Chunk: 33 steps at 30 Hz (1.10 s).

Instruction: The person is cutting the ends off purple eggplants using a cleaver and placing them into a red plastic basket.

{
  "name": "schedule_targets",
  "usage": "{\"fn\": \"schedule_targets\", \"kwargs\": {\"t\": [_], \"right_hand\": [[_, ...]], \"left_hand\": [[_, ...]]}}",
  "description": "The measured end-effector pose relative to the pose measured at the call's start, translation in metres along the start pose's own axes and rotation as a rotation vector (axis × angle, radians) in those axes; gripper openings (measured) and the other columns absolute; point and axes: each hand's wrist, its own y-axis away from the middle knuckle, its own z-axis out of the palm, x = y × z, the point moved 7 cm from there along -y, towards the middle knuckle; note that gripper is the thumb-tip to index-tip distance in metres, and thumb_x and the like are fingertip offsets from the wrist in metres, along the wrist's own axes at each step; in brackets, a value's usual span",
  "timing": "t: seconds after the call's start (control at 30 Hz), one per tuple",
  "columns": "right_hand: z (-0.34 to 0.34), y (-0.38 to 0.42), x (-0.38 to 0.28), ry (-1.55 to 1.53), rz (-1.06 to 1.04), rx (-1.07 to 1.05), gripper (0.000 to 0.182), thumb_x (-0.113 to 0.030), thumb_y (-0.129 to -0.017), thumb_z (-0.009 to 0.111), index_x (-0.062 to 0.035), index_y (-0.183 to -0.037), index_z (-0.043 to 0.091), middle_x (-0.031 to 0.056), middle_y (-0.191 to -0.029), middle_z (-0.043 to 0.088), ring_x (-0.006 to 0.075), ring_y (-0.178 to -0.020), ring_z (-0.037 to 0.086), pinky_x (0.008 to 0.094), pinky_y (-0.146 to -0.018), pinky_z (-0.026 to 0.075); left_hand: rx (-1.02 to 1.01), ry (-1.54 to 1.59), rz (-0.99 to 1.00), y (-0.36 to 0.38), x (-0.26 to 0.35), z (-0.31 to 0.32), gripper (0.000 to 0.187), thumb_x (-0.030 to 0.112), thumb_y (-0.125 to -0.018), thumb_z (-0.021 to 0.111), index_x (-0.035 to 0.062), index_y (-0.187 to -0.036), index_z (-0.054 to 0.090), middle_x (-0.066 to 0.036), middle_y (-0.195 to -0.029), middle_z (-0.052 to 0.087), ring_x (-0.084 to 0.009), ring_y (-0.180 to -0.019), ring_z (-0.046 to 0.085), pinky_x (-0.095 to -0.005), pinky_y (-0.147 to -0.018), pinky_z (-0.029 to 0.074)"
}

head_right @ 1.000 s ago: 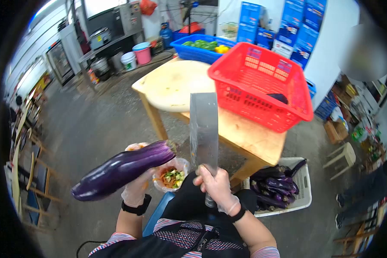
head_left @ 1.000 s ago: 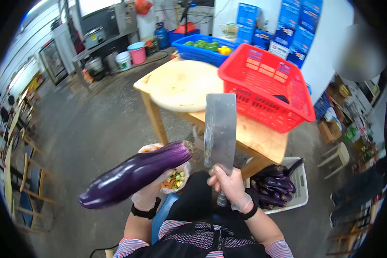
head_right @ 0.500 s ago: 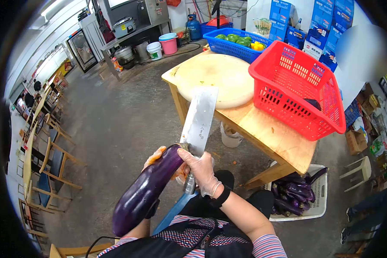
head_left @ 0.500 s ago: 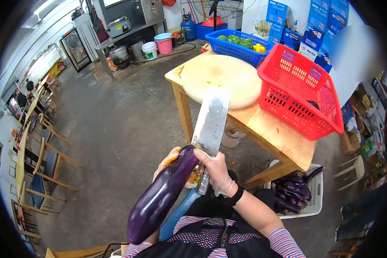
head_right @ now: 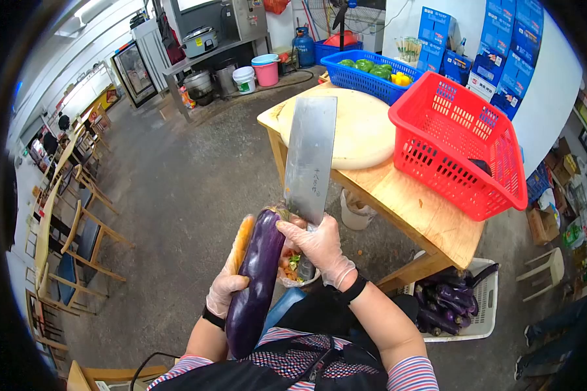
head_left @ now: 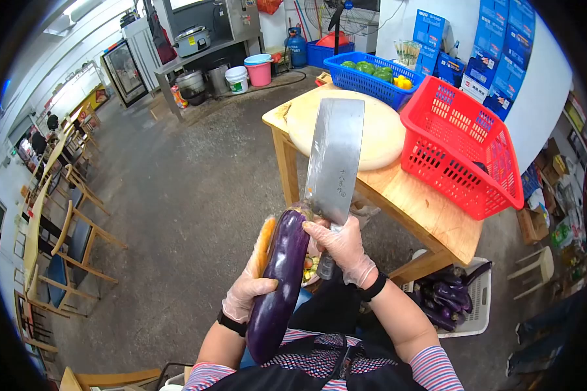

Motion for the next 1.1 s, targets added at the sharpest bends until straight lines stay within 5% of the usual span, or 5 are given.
{"fn": "schedule_targets", "kwargs": {"t": [0.17, 0.33, 0.6, 0.93, 1.1], "right_hand": [[-0.027, 0.012, -0.022, 0.396, -0.299, 0.103, 0.024, -0.018, -0.085, 0.074, 0.0008, -0.094, 0.063, 0.0061, -0.067, 0.062, 0.016, -0.058, 0.06, 0.0303, -0.052, 0.048], [-0.032, 0.049, -0.041, 0.935, -0.719, 0.07, 0.017, -0.008, -0.084, 0.067, -0.0008, -0.098, 0.061, 0.0155, -0.073, 0.064, 0.0324, -0.064, 0.065, 0.036, -0.054, 0.05], [-0.029, 0.076, -0.028, 1.206, -0.797, 0.03, 0.027, -0.008, -0.077, 0.07, 0.0011, -0.099, 0.059, 0.0097, -0.065, 0.056, 0.0265, -0.054, 0.058, 0.0356, -0.05, 0.047], [-0.045, 0.078, -0.017, 1.193, -0.82, 0.124, 0.03, -0.009, -0.077, 0.071, 0.0013, -0.101, 0.059, 0.0075, -0.064, 0.053, 0.0253, -0.055, 0.058, 0.0356, -0.05, 0.045], [-0.048, 0.08, -0.02, 1.199, -0.758, 0.116, 0.03, -0.01, -0.077, 0.072, 0.0012, -0.1, 0.058, 0.0077, -0.065, 0.054, 0.0258, -0.055, 0.058, 0.0356, -0.05, 0.045]], "left_hand": [[0.018, -0.207, 0.016, -0.01, 0.024, -0.006, 0.1, 0.012, -0.048, 0.082, 0.0016, -0.139, 0.041, -0.013, -0.124, 0.06, -0.0213, -0.1, 0.066, -0.03, -0.092, 0.052], [-0.03, -0.393, 0.004, -0.021, 0.029, -0.028, 0.07, 0.015, -0.061, 0.081, -0.0003, -0.125, 0.055, -0.01, -0.113, 0.065, -0.0153, -0.097, 0.064, -0.029, -0.086, 0.052], [-0.047, -0.698, 0.221, -0.022, 0.007, -0.067, 0.031, 0.017, -0.097, 0.054, 0.0009, -0.124, 0.056, -0.012, -0.115, 0.065, -0.0212, -0.1, 0.065, -0.0358, -0.085, 0.056], [0.112, -0.623, 0.027, -0.021, -0.003, -0.026, 0.039, 0.016, -0.096, 0.056, 0.0027, -0.132, 0.05, -0.013, -0.124, 0.06, -0.0205, -0.113, 0.06, -0.0348, -0.093, 0.053], [0.136, -0.088, -0.061, -0.017, -0.014, -0.009, 0.051, 0.018, -0.086, 0.071, 0.0033, -0.131, 0.051, -0.013, -0.12, 0.062, -0.0196, -0.109, 0.062, -0.0337, -0.095, 0.051]]}}
